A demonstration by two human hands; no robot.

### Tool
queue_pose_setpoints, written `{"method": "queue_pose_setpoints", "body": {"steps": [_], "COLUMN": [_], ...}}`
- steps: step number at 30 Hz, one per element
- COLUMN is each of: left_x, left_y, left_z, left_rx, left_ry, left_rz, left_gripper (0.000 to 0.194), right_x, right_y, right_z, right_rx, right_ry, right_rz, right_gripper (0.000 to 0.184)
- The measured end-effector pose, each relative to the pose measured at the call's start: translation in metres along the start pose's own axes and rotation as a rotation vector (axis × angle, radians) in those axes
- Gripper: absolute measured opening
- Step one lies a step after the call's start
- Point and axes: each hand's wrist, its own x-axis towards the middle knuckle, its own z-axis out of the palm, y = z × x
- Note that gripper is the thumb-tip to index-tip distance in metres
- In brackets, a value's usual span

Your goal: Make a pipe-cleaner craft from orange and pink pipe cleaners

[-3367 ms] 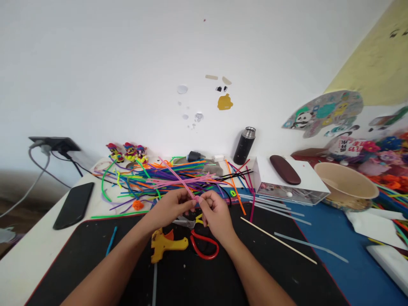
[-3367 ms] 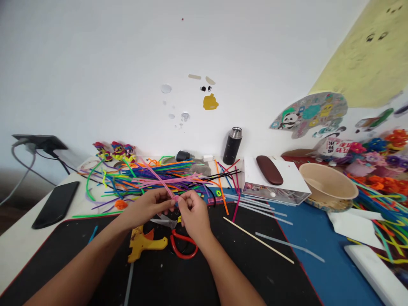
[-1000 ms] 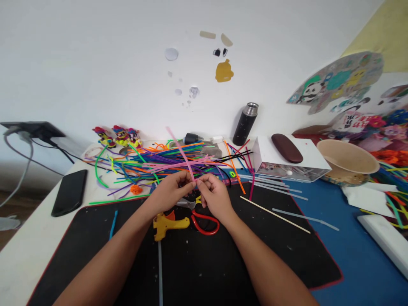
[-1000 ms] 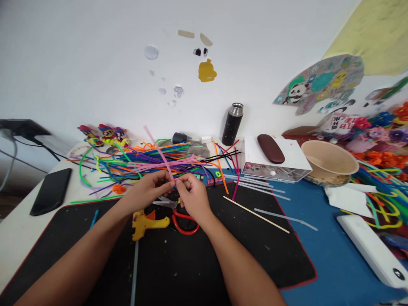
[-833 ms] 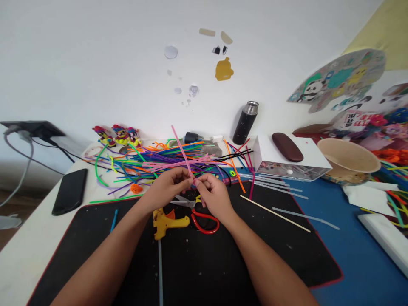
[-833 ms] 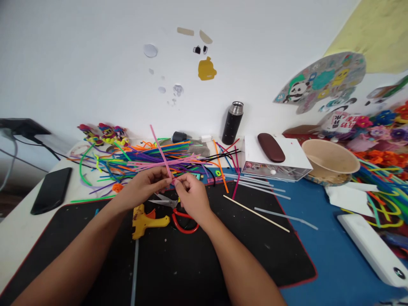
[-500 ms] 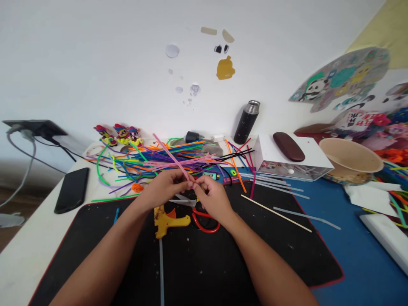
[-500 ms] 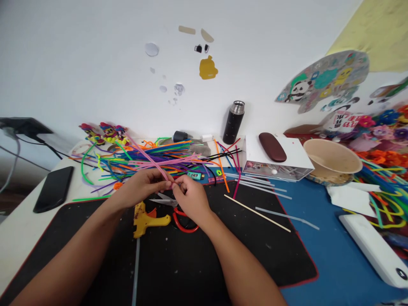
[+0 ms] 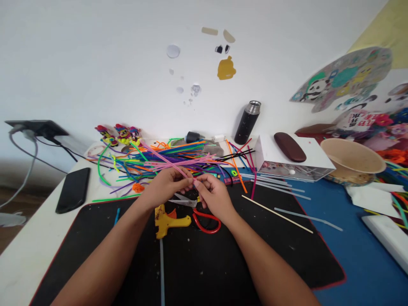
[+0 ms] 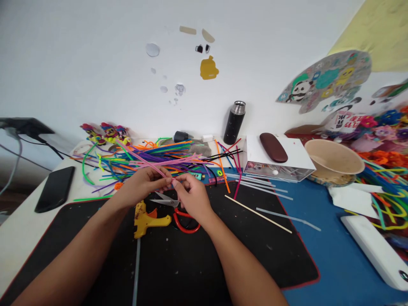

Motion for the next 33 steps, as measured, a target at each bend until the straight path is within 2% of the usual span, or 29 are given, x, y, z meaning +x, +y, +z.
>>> {"method": "queue_pose_setpoints", "body": {"steps": [5,9,19,26,33], "left_x": [0.004,0.005,0.000,-0.001,-0.002], "left_y": [-0.002,-0.004,0.002,0.003,0.003], "left_z": [0.007,0.012,-0.003,-0.010,-0.010], "left_rx": [-0.200,-0.235,-0.056,0.121,0.320], "left_ry": [0.023,0.028,0.012,-0.023,0.003], "left_rz": [-0.025,-0.046,-0.038,-0.042,-0.017], "left_gripper": [0.041,0.047,0.050,0.043,0.034], "right_x": [0.000,-0.001,-0.001,-0.002,-0.003], "right_y": [-0.008,-0.011,-0.008,-0.006,-0.007], "right_z": [0.000,0.000,-0.001,-0.001,-0.001], "right_rx": [0.060,0.058,-0.083,-0.231,-0.408], "right_ry": [0.030,0.053,0.082,0.063,0.037], "right_rz": [0.006,-0.022,-0.027,-0.056,-0.127], "right_gripper": [0.034,0.033,0.028,0.022,0.013]}}
